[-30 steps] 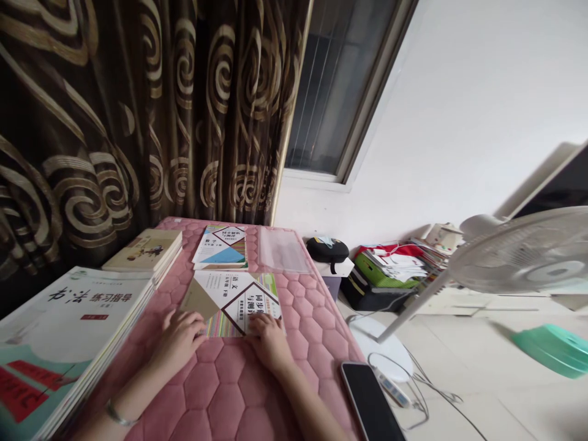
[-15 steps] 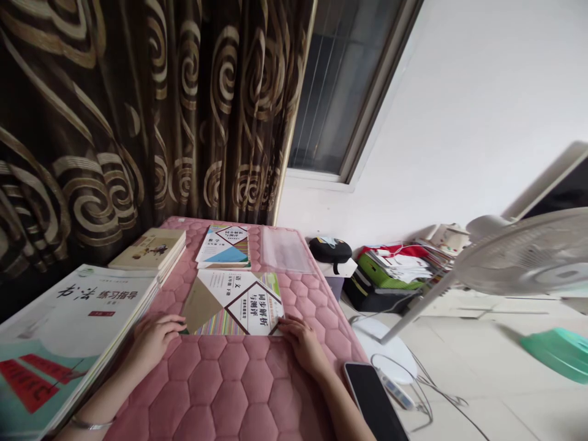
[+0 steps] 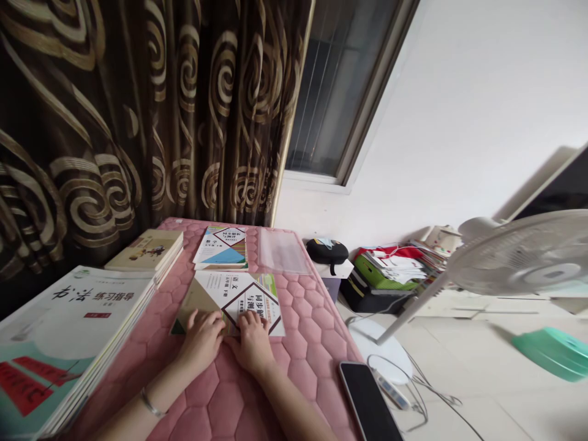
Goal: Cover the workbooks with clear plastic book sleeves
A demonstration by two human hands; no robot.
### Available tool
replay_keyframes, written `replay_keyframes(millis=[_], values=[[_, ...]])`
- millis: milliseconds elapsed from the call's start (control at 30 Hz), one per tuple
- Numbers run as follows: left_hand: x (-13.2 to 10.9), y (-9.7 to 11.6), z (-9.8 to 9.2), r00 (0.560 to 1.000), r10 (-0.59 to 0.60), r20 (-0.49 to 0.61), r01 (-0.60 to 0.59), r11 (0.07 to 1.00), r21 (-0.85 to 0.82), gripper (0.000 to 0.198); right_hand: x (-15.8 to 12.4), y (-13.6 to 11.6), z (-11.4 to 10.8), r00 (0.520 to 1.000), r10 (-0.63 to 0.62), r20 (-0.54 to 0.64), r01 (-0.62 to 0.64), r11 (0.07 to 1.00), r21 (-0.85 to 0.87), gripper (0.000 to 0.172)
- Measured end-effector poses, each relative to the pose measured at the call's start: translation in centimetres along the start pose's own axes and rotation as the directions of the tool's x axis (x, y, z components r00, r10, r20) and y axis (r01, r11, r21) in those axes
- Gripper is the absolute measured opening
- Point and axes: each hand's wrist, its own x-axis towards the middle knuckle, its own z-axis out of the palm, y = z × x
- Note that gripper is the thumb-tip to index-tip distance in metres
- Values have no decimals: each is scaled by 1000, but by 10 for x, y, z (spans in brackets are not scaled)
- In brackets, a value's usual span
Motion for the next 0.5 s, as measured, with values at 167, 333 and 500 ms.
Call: replay_keyframes(millis=[167, 333, 500], values=[[-2, -12, -4, 1000, -22, -11, 22, 1000, -9, 19, 4, 6, -1, 1000, 16, 21, -17, 999, 32, 11], [-20, -57, -26, 986, -148, -72, 154, 984, 88, 15, -17, 54, -26, 990, 140, 7, -140, 989, 57, 10], [-32, -95, -37, 967, -246, -68, 253, 959, 129, 20, -35, 109, -42, 985, 167, -37, -161, 980, 119, 18]])
